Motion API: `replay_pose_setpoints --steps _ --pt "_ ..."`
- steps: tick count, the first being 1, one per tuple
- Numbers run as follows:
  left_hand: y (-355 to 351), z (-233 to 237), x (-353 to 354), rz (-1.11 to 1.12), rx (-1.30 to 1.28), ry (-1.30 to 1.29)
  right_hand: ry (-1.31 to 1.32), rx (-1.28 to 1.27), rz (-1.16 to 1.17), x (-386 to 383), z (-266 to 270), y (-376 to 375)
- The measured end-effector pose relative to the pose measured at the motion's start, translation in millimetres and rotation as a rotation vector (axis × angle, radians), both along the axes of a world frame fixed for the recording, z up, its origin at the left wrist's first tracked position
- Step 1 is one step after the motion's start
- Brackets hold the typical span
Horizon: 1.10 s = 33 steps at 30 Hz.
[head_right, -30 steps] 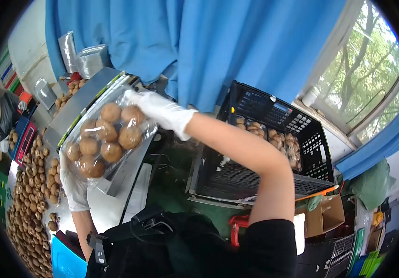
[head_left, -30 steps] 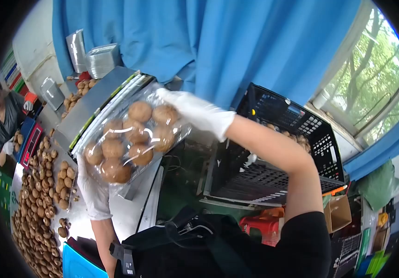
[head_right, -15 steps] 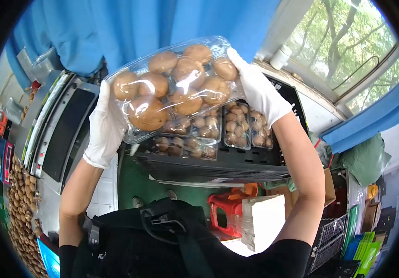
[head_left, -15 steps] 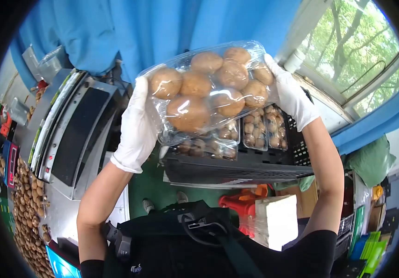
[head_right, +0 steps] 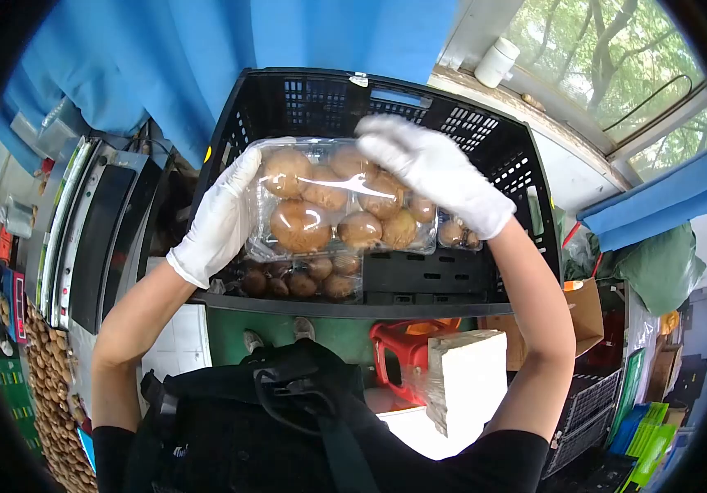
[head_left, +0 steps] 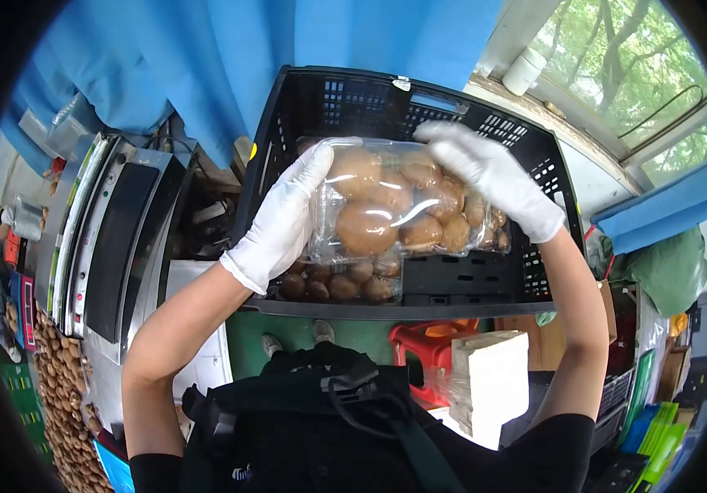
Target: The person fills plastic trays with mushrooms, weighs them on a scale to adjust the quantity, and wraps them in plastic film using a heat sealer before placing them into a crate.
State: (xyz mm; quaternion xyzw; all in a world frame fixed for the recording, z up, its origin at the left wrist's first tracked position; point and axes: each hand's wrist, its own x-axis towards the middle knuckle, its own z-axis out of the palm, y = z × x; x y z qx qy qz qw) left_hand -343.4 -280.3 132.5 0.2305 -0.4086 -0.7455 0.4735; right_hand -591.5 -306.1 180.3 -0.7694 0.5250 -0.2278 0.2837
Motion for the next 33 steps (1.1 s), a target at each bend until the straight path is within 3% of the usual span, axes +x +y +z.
replay_pose_setpoints --steps 1,3,5,6,8,9,11,13,15,17,19,21,24,27,33 --pt "-0.9 -2.7 -0.7 -0.006 -0.001 -0.002 0.236 0.061 0.049 1.6 -2.1 -6.4" --pt "-3.8 -11.6 1.0 -0.006 0.023 -0.085 0.087 0.266 0.157 1.7 -10.1 -10.2" --pt "-5.9 -15.4 2.4 -0.061 0.061 -0.041 -0.116 0.363 0.124 -4.9 -30.9 -7.8" --pt "-5.3 -16.9 1.2 -0.016 -0.039 -0.217 -0.119 0.403 0.079 -12.8 -40.3 -6.5" --pt "-2.3 -17.2 -0.1 0.027 -0.130 -0.485 -0.096 0.354 0.044 -36.9 -55.2 -1.6" --pt "-1.7 -18.2 0.1 0.018 -0.123 -0.476 -0.078 0.293 0.018 -54.0 -62.5 0.9" --pt "-1.8 -23.2 2.7 0.023 -0.121 -0.713 0.170 0.247 0.071 -104.9 -81.8 -0.8" --pt "-2.2 -30.1 1.6 0.047 -0.215 -0.734 0.328 0.391 -0.018 -132.6 -88.1 11.1" --pt "-1.6 -28.0 -0.4 0.059 -0.426 -0.881 0.469 0.371 0.039 -156.4 -105.4 21.6" --pt "2.7 -20.7 -0.6 0.053 -0.479 -0.948 0.408 0.428 0.006 -158.2 -116.8 34.9" --pt "4.9 -18.8 -1.3 0.039 -0.467 -1.065 0.655 0.623 -0.028 -156.5 -121.1 33.7" --pt "5.0 -21.1 -1.1 0.036 -0.488 -1.062 0.614 0.653 -0.035 -159.7 -128.1 37.3" --pt "4.2 -23.8 1.6 0.047 -0.535 -1.041 0.739 0.468 0.111 -171.7 -147.2 35.5" --pt "4.8 -23.8 3.8 0.058 -0.571 -1.028 0.882 0.562 0.107 -156.3 -137.6 36.1" --pt "4.7 -24.5 2.5 0.114 -0.678 -1.071 0.969 0.393 0.139 -142.9 -124.9 40.1"
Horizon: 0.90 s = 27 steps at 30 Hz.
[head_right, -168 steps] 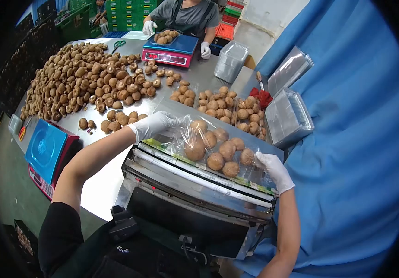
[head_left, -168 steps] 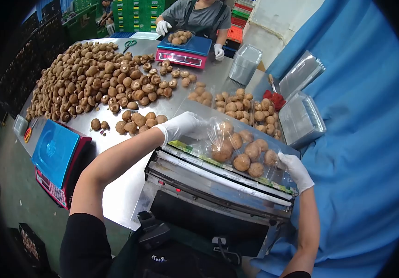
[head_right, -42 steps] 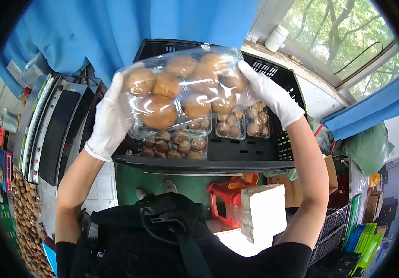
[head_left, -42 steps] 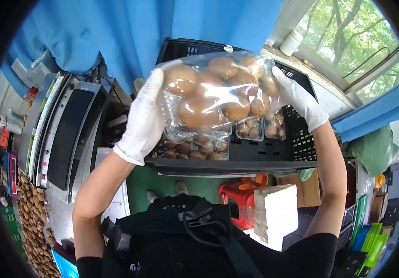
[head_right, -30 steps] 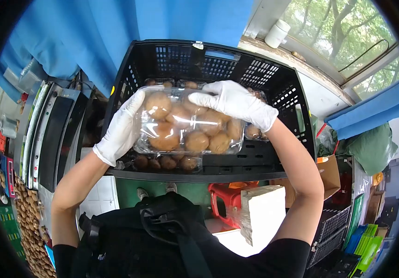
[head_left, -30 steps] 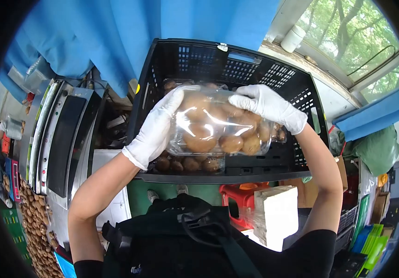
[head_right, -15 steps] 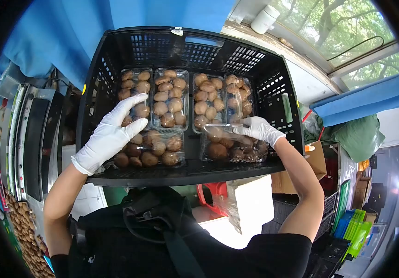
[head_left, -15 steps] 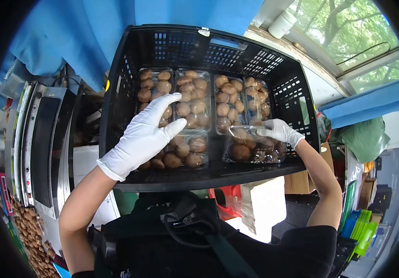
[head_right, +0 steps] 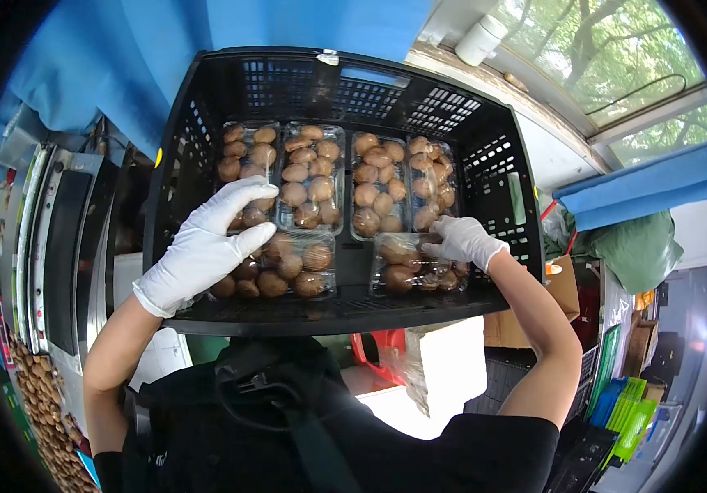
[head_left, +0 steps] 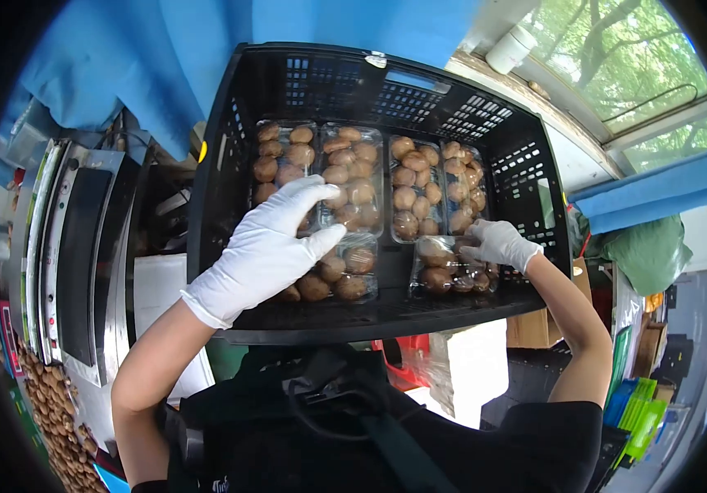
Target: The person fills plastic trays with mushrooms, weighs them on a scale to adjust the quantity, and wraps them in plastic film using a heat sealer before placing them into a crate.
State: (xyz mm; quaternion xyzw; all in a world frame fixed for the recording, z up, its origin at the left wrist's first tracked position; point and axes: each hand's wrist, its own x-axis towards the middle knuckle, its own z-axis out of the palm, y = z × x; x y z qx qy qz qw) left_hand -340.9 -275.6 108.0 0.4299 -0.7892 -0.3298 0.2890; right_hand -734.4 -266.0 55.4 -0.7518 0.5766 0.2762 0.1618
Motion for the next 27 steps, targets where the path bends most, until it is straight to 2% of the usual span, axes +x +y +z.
replay_pose_setpoints --steps 2,4,10,12,16,19,24,26,27 --pt "1.7 3.0 0.0 -0.002 0.019 0.004 0.018 -0.063 0.048 -1.3 -3.3 -1.2" --pt "2.4 4.9 -1.2 -0.010 0.129 -0.014 -0.105 -0.020 -0.042 -6.6 -8.7 -5.4" --pt "2.2 -4.9 0.7 -0.037 0.091 -0.019 -0.047 0.024 -0.061 -9.1 -19.0 -11.7" --pt "3.3 -4.1 -0.1 -0.043 0.091 -0.017 -0.179 0.027 -0.065 -13.6 -24.7 -13.6" --pt "5.2 1.1 -0.6 -0.042 0.101 -0.050 -0.270 0.038 -0.122 -3.9 -21.0 -13.9" --pt "6.4 0.4 -0.2 -0.030 0.082 -0.055 -0.203 0.054 -0.117 5.4 -13.5 -15.6" --pt "2.0 -1.1 0.4 -0.125 0.027 -0.028 -0.230 -0.197 0.053 4.2 -21.5 -9.4" --pt "-1.1 9.0 6.6 -0.181 0.123 0.033 -0.582 -0.058 -0.003 41.0 15.4 -16.8" --pt "2.4 9.0 11.1 -0.154 0.145 0.229 -0.635 -0.146 0.077 12.4 -15.0 -33.7"
